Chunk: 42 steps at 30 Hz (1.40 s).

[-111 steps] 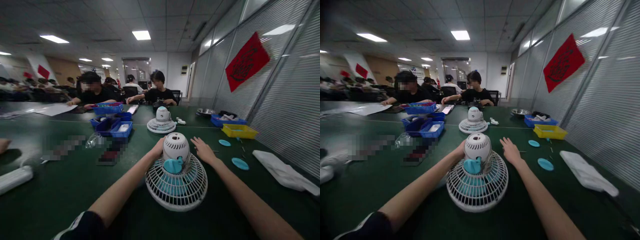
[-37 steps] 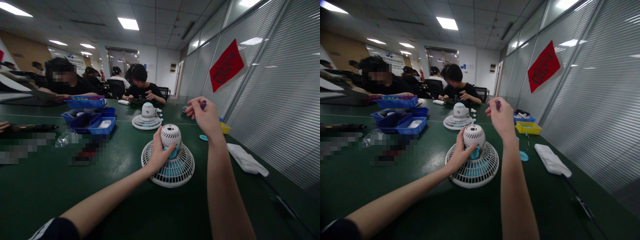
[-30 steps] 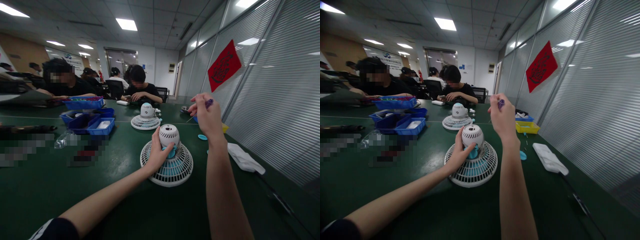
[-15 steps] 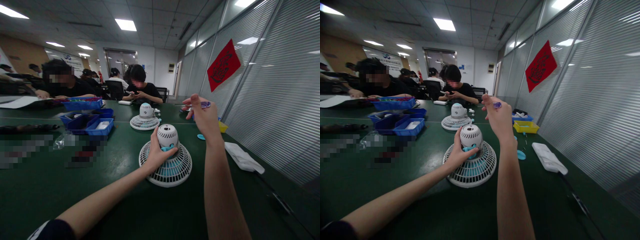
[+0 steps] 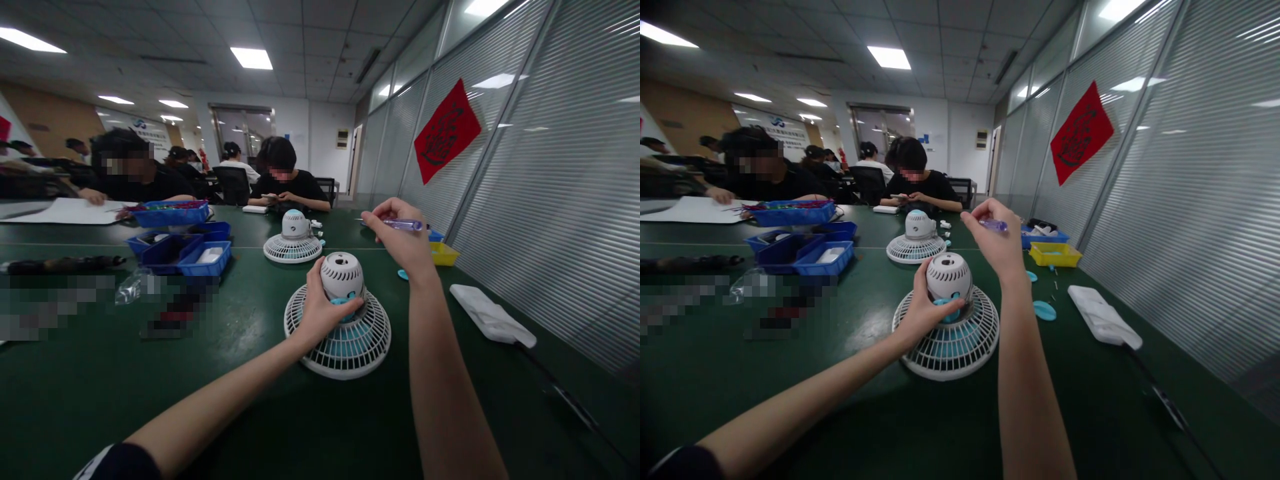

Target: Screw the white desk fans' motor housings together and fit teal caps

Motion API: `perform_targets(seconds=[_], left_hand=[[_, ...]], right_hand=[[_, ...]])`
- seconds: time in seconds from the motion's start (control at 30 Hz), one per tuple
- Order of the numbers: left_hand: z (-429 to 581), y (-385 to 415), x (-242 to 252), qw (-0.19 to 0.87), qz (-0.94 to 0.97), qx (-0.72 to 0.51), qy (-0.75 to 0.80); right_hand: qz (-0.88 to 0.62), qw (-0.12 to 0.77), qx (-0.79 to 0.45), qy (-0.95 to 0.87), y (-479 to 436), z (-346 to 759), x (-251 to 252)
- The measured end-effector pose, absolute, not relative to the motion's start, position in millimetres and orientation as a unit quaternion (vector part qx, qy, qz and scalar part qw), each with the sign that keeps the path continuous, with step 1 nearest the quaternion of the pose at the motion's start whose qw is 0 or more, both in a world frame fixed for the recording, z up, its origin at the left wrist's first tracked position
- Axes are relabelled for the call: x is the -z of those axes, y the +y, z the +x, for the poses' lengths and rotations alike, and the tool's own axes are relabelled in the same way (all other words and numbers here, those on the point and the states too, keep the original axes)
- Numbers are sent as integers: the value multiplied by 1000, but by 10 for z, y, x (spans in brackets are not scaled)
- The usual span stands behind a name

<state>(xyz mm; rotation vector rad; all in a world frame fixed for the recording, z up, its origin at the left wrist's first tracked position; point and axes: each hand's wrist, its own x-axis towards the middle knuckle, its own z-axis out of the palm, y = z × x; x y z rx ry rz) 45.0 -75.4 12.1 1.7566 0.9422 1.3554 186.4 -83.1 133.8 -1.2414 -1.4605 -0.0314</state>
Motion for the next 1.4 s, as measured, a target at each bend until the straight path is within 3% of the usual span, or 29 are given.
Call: perform_targets(seconds=[0.17,0.37,0.73,1.03,1.4], left_hand=[[449,-760,-123,359,684,-519,365],[490,-790,-121,331,685,-535,367],[513,-786,-80,302,691,-541,372],[502,-794,-74,306,691,-543,366],[498,-823,-103,317,684,-543,369]], right_hand=[[-505,545,-78,-665,-743,1786,-1238],[-556,462,-59,-688,-634,1724,-1141],[-548,523,-53,-651,-689,1682,-1212],[-587,456,-49,-667,-582,1692,-1098],[-589,440,-51,-676,-587,1686,-1106]])
